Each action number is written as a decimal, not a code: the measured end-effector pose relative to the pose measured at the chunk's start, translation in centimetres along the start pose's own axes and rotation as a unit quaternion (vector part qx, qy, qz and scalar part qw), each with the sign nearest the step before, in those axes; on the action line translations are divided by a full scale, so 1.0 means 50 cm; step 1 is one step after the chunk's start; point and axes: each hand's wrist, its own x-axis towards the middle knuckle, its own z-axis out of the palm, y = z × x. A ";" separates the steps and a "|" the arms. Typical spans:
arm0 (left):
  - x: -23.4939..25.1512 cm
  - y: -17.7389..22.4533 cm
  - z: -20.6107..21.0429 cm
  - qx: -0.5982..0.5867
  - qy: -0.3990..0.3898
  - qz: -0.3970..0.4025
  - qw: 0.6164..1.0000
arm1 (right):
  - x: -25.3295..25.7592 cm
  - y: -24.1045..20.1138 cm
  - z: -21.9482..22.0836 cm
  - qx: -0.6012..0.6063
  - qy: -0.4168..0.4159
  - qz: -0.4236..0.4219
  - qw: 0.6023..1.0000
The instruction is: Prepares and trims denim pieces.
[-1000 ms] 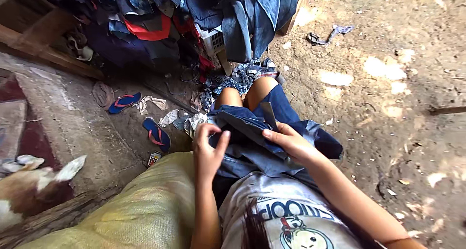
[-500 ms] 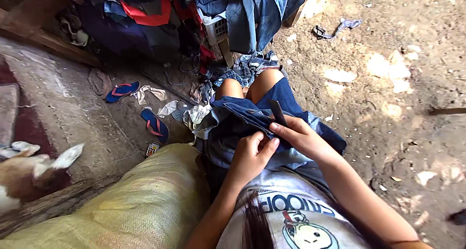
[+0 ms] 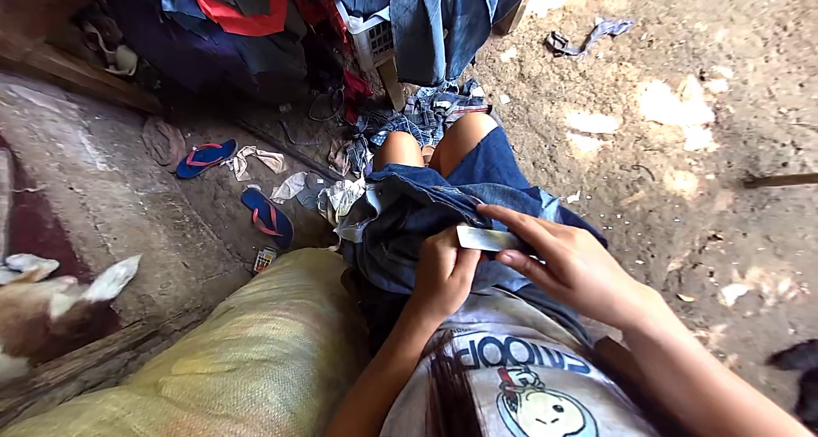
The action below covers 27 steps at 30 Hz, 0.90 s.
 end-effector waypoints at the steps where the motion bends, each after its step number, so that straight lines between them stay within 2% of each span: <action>1: 0.000 -0.001 0.001 0.000 0.005 0.006 1.000 | -0.002 -0.001 0.001 0.002 0.001 0.004 1.000; 10: -0.016 -0.018 0.027 -0.058 0.052 0.028 0.997 | -0.028 -0.021 0.047 0.106 0.065 0.094 0.988; 16: -0.016 -0.037 0.031 0.015 0.062 0.061 0.996 | -0.022 -0.026 0.061 0.163 0.068 0.144 0.974; 22: -0.020 -0.039 0.025 0.019 0.039 0.077 0.996 | -0.042 -0.018 0.061 0.185 0.069 0.133 0.971; 27: -0.017 -0.052 0.025 0.055 0.062 0.073 0.994 | -0.016 -0.012 0.080 0.219 0.046 0.151 0.963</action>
